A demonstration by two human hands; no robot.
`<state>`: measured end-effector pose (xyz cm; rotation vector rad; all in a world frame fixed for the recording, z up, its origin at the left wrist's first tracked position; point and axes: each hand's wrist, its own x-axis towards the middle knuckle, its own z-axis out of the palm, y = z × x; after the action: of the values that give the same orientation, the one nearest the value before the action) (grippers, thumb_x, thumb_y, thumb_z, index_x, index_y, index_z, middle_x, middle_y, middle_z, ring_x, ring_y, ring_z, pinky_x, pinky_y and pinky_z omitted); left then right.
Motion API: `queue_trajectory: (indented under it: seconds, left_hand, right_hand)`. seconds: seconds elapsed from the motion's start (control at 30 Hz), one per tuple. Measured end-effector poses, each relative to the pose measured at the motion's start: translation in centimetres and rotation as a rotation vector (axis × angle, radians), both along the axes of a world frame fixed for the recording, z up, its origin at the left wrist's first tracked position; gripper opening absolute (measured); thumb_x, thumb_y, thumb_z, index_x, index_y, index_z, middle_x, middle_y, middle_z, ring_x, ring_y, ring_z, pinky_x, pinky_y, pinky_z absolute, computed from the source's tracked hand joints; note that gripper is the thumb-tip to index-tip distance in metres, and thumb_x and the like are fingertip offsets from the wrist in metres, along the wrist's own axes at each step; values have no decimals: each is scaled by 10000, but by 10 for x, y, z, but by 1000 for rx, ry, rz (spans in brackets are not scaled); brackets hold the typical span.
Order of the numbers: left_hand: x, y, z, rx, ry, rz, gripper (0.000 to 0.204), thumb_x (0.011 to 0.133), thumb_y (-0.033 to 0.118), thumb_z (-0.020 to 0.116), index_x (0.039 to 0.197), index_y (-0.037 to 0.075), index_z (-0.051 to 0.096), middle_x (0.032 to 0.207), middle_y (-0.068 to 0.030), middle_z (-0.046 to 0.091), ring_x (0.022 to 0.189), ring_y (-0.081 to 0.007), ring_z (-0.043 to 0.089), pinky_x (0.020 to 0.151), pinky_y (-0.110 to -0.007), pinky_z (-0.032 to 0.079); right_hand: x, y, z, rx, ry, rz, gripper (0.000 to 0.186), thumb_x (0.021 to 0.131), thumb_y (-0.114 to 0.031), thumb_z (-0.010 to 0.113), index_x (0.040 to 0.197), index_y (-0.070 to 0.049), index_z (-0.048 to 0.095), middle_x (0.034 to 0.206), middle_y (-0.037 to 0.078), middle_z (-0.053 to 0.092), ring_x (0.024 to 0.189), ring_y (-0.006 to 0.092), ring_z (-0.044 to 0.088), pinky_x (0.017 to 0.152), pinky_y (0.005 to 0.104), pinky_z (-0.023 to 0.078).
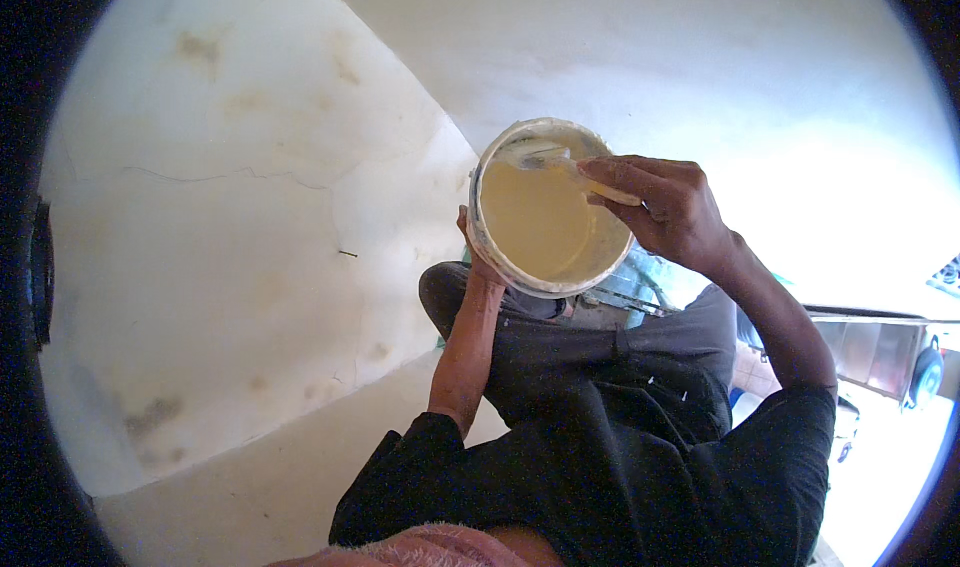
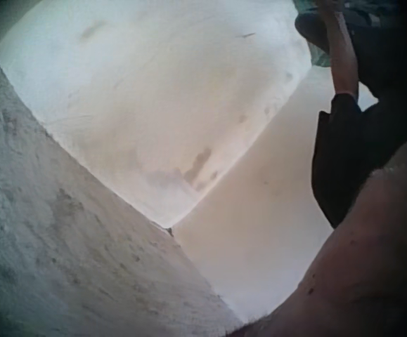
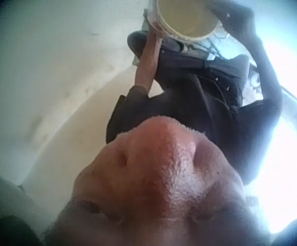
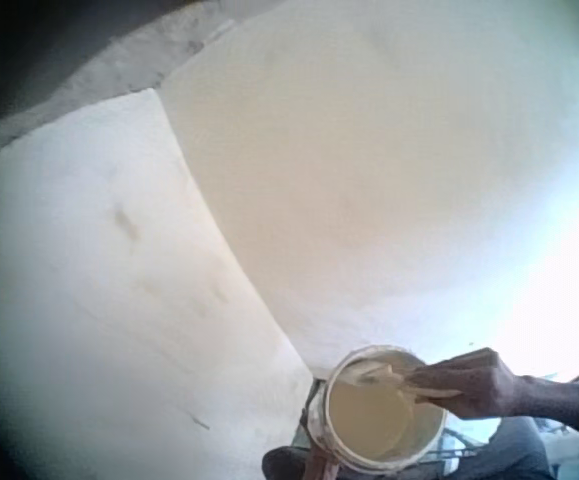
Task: The person is painting a ceiling with white paint, dipping a brush into a bucket and applying it to the surface.
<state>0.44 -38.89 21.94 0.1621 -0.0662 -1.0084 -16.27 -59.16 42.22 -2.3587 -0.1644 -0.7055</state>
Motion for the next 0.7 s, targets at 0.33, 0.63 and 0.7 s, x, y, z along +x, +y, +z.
queue_trajectory:
  seconds: [0.33, 0.63, 0.7]
  left_hand:
    - [-2, 1, 33, -71, -38, -5, 876, 883, 750, 381, 1553, 189, 316, 1546, -138, 398, 1379, -385, 427, 1101, -596, 399]
    - [-3, -1, 29, -185, -43, -6, 866, 873, 757, 413, 1536, 203, 356, 1532, -115, 425, 1361, -347, 456, 1100, -569, 404]
    - [-5, 4, 17, -215, -44, -27, 865, 879, 765, 397, 1535, 202, 359, 1532, -103, 430, 1368, -336, 451, 1102, -558, 404]
  right_hand:
    - [-21, 13, 45, 369, -6, -172, 150, 920, -11, 662, 1031, 84, 697, 884, 153, 744, 811, 198, 736, 714, 316, 601]
    - [20, 30, 35, 674, 171, 0, 170, 925, -32, 620, 1023, 100, 663, 925, 194, 723, 819, 260, 736, 733, 360, 605]
    - [26, 34, 38, 391, 111, -61, 181, 889, 14, 628, 1053, 73, 677, 945, 171, 733, 837, 261, 737, 765, 359, 597]
